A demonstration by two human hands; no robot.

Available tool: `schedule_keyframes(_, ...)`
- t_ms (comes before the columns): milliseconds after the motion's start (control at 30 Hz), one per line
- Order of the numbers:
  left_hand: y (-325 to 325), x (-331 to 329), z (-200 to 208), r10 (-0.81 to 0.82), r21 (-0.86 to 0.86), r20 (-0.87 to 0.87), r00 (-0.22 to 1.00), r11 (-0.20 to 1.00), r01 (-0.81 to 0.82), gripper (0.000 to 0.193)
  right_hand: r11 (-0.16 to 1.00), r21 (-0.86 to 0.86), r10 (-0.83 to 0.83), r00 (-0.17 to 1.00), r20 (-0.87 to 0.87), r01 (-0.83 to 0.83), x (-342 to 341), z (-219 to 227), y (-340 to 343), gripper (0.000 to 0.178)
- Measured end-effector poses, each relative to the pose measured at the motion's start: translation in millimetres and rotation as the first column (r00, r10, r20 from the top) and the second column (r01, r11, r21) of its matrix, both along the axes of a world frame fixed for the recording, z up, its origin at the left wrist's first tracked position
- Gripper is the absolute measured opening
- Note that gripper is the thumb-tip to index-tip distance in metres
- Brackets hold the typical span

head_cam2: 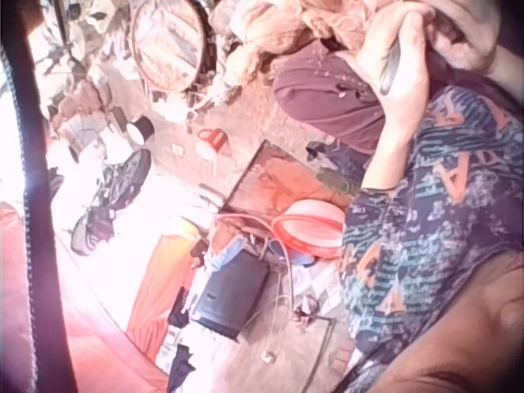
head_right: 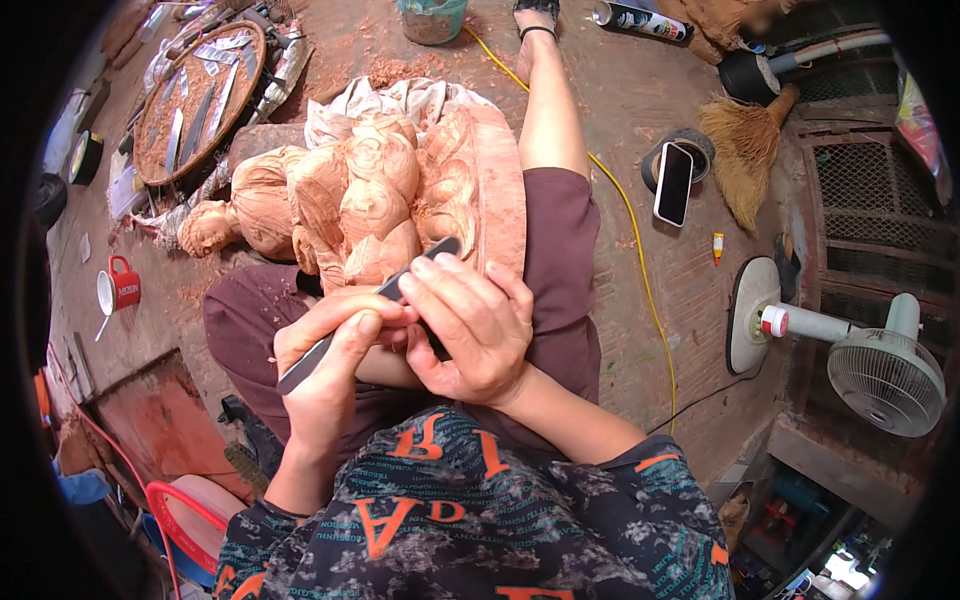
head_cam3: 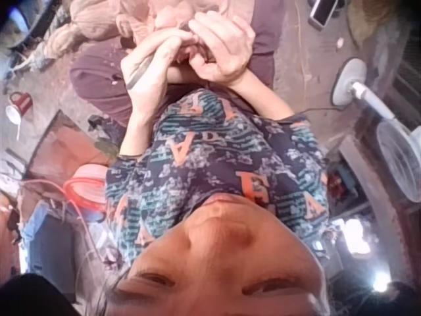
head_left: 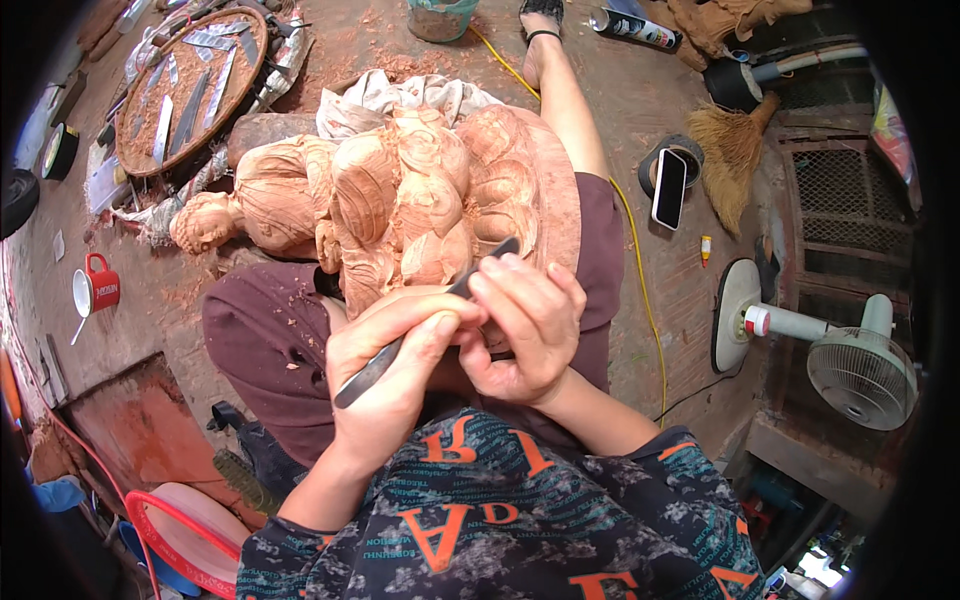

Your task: The person is carving a wooden sculpture of a figure, likely a deity, using a chisel. They are seated on the floor, holding the wood between their legs, and meticulously refining the details of the figure's face and hair.

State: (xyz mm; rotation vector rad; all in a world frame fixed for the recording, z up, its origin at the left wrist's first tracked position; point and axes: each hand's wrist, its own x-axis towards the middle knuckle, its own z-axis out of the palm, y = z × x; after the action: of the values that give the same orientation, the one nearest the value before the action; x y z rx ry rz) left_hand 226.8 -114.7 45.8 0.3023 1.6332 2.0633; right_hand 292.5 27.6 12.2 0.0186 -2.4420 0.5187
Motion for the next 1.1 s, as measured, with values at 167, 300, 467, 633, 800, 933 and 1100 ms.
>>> schedule_keyframes(167,-10,1,-15,-0.02,-0.054,-0.033,0.999,0.998,0.018,0.013,0.997,0.07,0.035,0.999,0.005,-0.035,0,-2,1,0.031)
schedule_keyframes(300,-6,-4,-2,-0.046,-0.114,-0.131,0.99,0.993,0.031,0.013,1.0,0.016,0.007,1.0,0.007,-0.007,2,-1,0,0.032)
schedule_keyframes(467,-4,4,-14,0.011,0.036,0.079,0.997,0.999,-0.014,0.013,0.998,0.058,0.003,1.0,-0.002,-0.003,1,-4,-1,0.032)
schedule_keyframes(633,-6,-9,0,-0.09,-0.174,-0.224,0.97,0.983,0.051,0.012,0.999,0.007,0.039,0.999,0.011,-0.039,1,-1,2,0.037)
schedule_keyframes(800,-2,0,-5,0.0,-0.068,-0.099,0.995,0.998,-0.007,0.012,1.0,-0.015,-0.027,1.0,-0.013,0.026,3,1,6,0.038)
schedule_keyframes(933,-12,1,-9,-0.003,-0.105,-0.224,0.975,0.994,-0.021,0.013,0.989,0.01,-0.147,0.988,0.044,0.147,8,3,8,0.036)
schedule_keyframes(1100,-7,-2,-6,0.058,-0.002,-0.23,0.971,0.998,-0.06,0.014,0.998,0.028,-0.055,0.994,0.095,0.052,11,11,13,0.031)
